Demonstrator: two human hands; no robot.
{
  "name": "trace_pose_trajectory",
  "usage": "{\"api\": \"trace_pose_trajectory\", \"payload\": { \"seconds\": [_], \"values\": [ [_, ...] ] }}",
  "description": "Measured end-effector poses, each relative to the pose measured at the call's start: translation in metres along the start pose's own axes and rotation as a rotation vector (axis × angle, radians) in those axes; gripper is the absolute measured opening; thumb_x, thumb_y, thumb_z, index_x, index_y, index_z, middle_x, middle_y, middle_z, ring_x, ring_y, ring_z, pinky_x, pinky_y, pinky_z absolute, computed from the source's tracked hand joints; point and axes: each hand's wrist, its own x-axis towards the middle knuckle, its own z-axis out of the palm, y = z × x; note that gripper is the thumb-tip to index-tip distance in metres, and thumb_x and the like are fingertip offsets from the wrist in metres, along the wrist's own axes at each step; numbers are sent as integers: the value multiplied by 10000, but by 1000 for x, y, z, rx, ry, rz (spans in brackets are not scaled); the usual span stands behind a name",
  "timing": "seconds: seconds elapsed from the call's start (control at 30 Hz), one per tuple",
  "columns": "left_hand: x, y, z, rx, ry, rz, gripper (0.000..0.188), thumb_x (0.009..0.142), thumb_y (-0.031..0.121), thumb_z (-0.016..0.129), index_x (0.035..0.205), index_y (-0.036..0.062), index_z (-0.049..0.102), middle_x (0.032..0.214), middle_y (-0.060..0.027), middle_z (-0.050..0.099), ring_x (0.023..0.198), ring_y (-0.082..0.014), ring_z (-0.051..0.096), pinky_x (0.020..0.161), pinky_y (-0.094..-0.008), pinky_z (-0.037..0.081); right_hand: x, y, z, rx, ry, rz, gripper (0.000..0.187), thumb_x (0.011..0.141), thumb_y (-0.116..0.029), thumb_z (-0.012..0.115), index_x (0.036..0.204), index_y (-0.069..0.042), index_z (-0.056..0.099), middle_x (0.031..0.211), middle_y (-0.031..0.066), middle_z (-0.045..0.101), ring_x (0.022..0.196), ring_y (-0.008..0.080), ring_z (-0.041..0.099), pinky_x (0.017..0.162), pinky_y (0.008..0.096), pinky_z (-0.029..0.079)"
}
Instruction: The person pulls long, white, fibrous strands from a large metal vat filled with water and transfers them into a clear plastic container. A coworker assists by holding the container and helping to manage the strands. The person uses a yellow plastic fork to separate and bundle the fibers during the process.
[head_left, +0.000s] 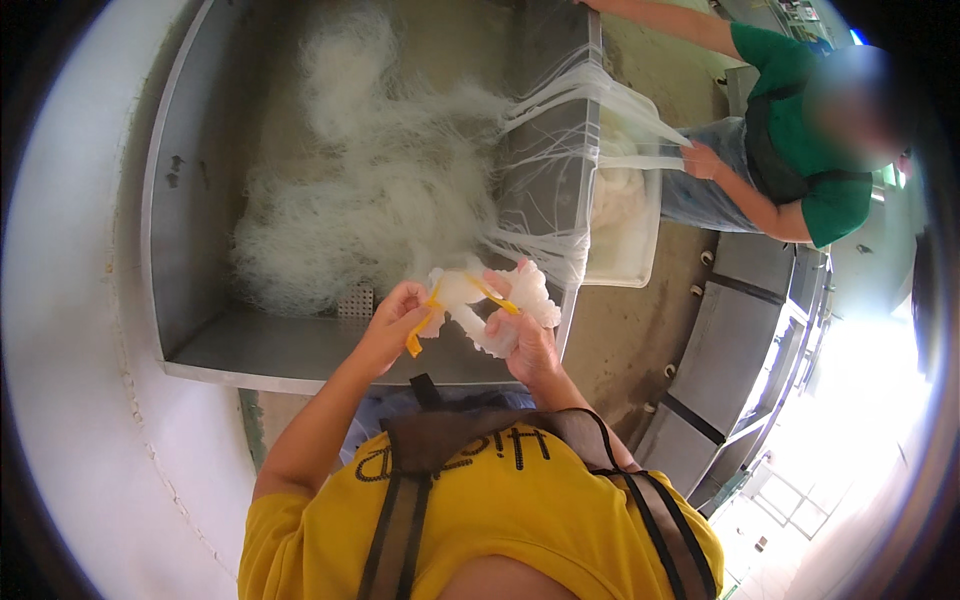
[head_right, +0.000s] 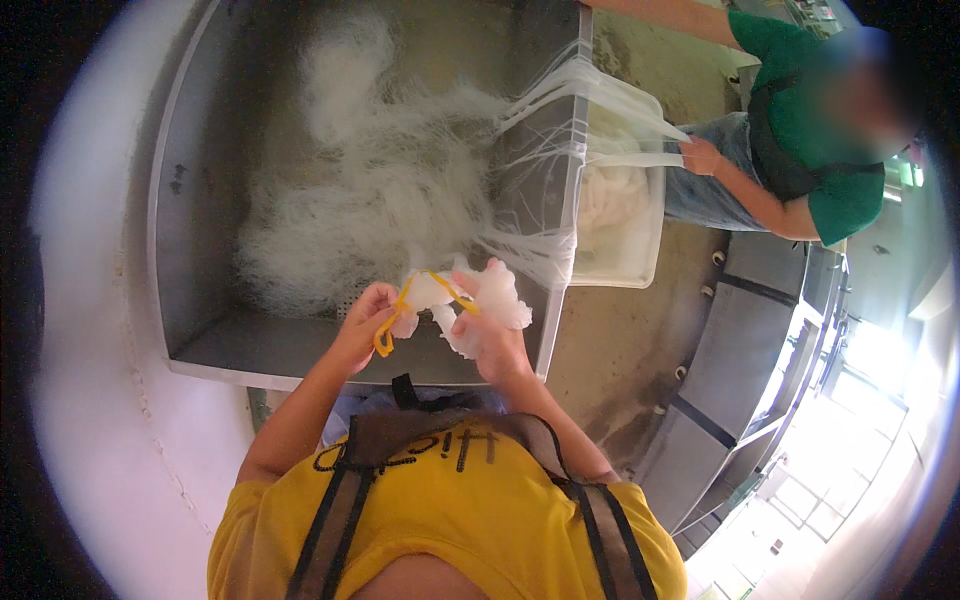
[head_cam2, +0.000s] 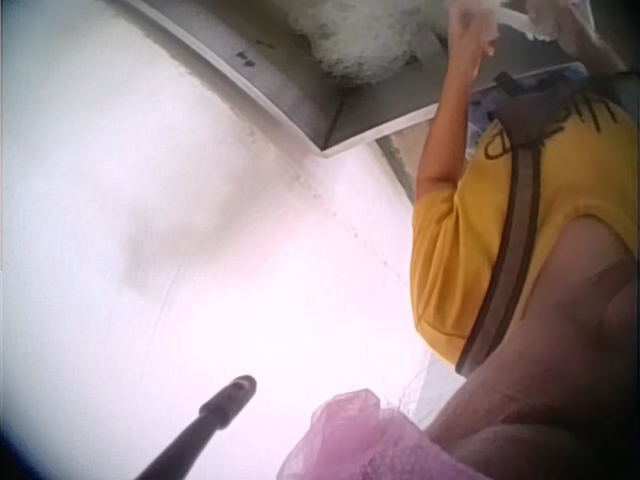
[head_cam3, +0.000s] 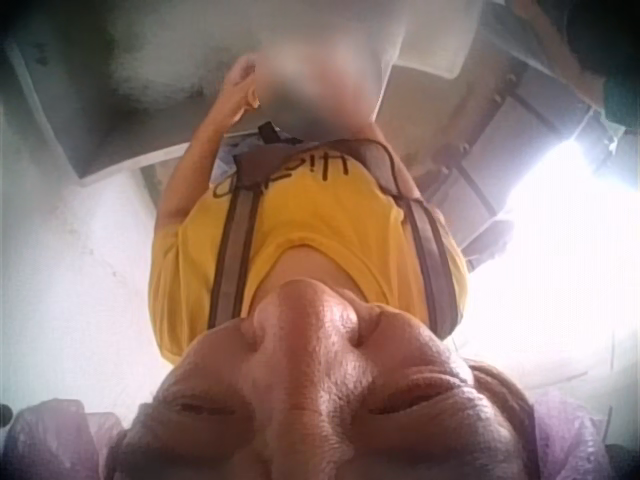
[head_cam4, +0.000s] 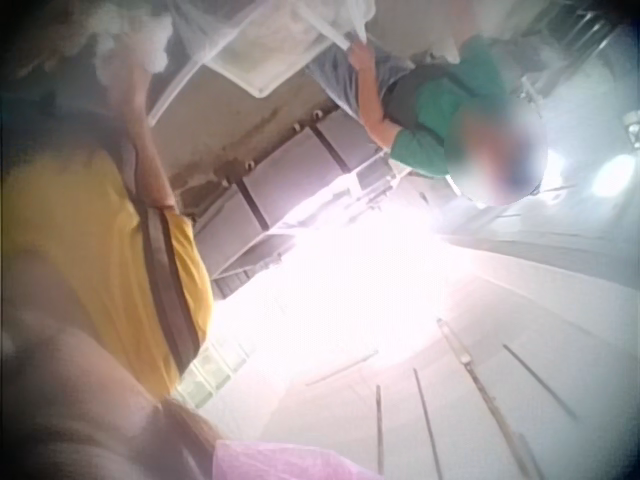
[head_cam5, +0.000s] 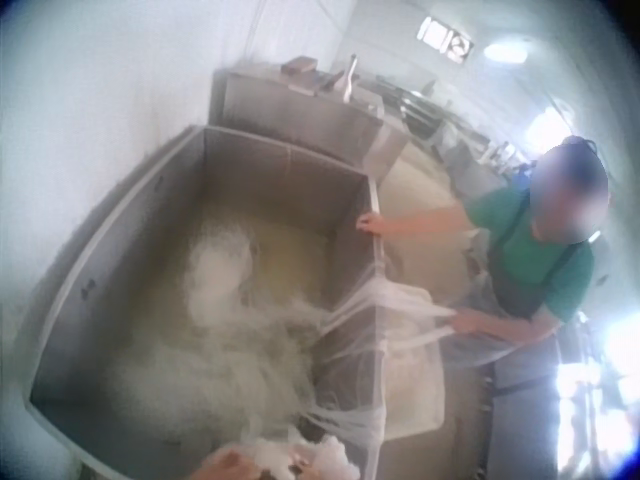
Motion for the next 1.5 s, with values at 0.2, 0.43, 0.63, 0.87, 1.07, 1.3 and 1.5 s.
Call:
{"api": "trace_pose_trajectory", "payload": {
  "seconds": [0.2,0.43,0.63,0.87,1.07,1.3,1.5],
  "values": [
    [-17,12,25,-156,205,-35,181,833,85,475,981,93,371,761,-26,498,633,-76,461,555,-210,376,1,10,6,-108,30,37,747,728,-6,504,1334,-143,89,997,105,507,587,132,472,537,258,424],
    [-10,19,32,281,171,129,163,845,68,446,991,61,376,740,-29,492,663,-76,474,596,-208,384,-1,-2,27,-361,-2,-20,744,724,9,539,1304,-42,76,752,46,528,520,101,493,448,227,421],
    [-17,16,39,345,179,177,137,849,30,414,981,29,380,791,-50,526,708,-89,506,646,-232,421,-10,11,21,-377,-70,-224,705,749,8,573,1306,-9,142,822,7,516,651,65,477,575,189,425],
    [-24,22,47,527,158,221,159,847,69,461,983,32,389,765,-48,526,702,-84,506,621,-218,416,-14,6,25,-408,-41,-296,669,753,11,582,1287,20,181,812,3,521,689,64,472,605,194,423],
    [-26,40,59,733,198,194,143,820,95,502,930,29,441,754,-37,545,699,-70,501,614,-213,402,-8,1,19,-654,-80,-388,343,756,-40,596,1073,-20,467,839,15,541,713,76,490,650,225,425],
    [-25,35,53,688,156,130,142,802,123,520,888,17,481,755,-37,562,715,-71,509,617,-217,408,-6,6,12,-655,-65,-317,208,732,-77,618,924,-30,551,759,18,552,679,84,508,623,230,429],
    [-24,39,51,794,67,159,137,791,101,522,902,26,491,758,-33,557,721,-77,513,642,-220,414,-7,-5,7,-247,-97,101,292,709,-58,612,986,-35,519,716,14,539,578,84,494,511,217,400]
  ]
}}
